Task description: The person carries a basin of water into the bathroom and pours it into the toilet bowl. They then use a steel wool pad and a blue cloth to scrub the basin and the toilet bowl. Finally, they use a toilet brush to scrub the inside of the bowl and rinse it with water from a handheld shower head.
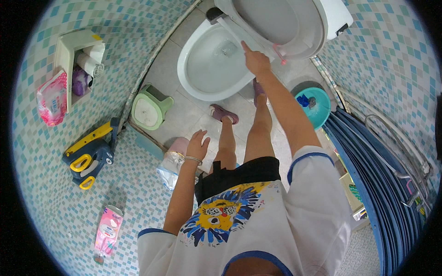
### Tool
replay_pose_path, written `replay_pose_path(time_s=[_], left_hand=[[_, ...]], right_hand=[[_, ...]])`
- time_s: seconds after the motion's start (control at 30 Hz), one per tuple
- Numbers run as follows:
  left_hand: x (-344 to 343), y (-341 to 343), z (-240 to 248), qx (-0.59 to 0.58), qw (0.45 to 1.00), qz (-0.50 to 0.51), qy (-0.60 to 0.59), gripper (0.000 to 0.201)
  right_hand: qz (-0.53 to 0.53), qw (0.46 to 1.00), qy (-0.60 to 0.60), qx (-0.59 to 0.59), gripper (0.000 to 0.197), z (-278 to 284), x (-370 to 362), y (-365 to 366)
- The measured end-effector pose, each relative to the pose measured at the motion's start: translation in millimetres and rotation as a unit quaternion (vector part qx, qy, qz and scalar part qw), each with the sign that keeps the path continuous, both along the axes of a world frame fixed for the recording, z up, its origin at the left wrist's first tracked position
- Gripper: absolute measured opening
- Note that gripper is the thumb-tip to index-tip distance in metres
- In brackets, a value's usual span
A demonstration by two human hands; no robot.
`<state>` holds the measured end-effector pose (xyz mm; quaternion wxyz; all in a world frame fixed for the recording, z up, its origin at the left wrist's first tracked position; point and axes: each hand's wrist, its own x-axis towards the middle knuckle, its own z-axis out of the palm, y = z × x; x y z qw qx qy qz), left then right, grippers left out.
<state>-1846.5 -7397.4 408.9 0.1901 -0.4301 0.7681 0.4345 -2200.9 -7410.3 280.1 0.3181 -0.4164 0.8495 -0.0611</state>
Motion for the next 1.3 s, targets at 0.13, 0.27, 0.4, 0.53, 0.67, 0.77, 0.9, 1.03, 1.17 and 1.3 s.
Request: replay_pose_path(time_s=[0.13, 0.27, 0.4, 0.53, 0.67, 0.77, 0.9, 1.03, 1.17, 1.3], left_hand=[[7, 5, 3, -0.004, 1.0, 0.017, 0.007, 0.033], [14, 4, 2, -0.006, 1.0, 0.019, 0.007, 0.032], [23, 5, -10, -0.004, 0.999, 0.029, -0.016, 0.033], [23, -3, -2, 0.007, 0.999, 0.037, -0.007, 0.035], [29, -6, 6, 0.003, 0.999, 0.039, -0.008, 0.035], [38, -4, 4, -0.002, 0.999, 0.047, -0.008, 0.035], [43, 4, 1, 0.007, 0.999, 0.049, -0.022, 0.035], [37, 7, -2, 0.004, 0.999, 0.036, -0.022, 0.035], [24, 0, 11, 0.01, 0.999, 0.05, -0.004, 0.034], [25, 2, 2, 0.002, 0.999, 0.041, -0.021, 0.034]], right_hand=[[-0.054, 0.997, -0.05, 0.031, 0.049, 12, 31, 13], [-0.103, 0.993, -0.054, -0.007, 0.05, 16, 30, 39], [-0.056, 0.995, -0.079, -0.029, 0.052, 6, 64, -1], [0.161, 0.984, -0.08, -0.013, 0.055, 7, 119, -6], [0.217, 0.964, -0.156, -0.002, 0.051, 32, 156, 53], [0.241, 0.953, -0.164, 0.088, 0.051, 52, 141, 89], [0.281, 0.949, -0.113, 0.083, 0.054, 55, 125, 99], [0.226, 0.974, -0.029, -0.003, 0.06, 21, 119, 46], [0.145, 0.988, -0.044, 0.022, 0.061, 13, 111, 6], [0.255, 0.963, -0.085, -0.002, 0.065, 20, 127, 75]])
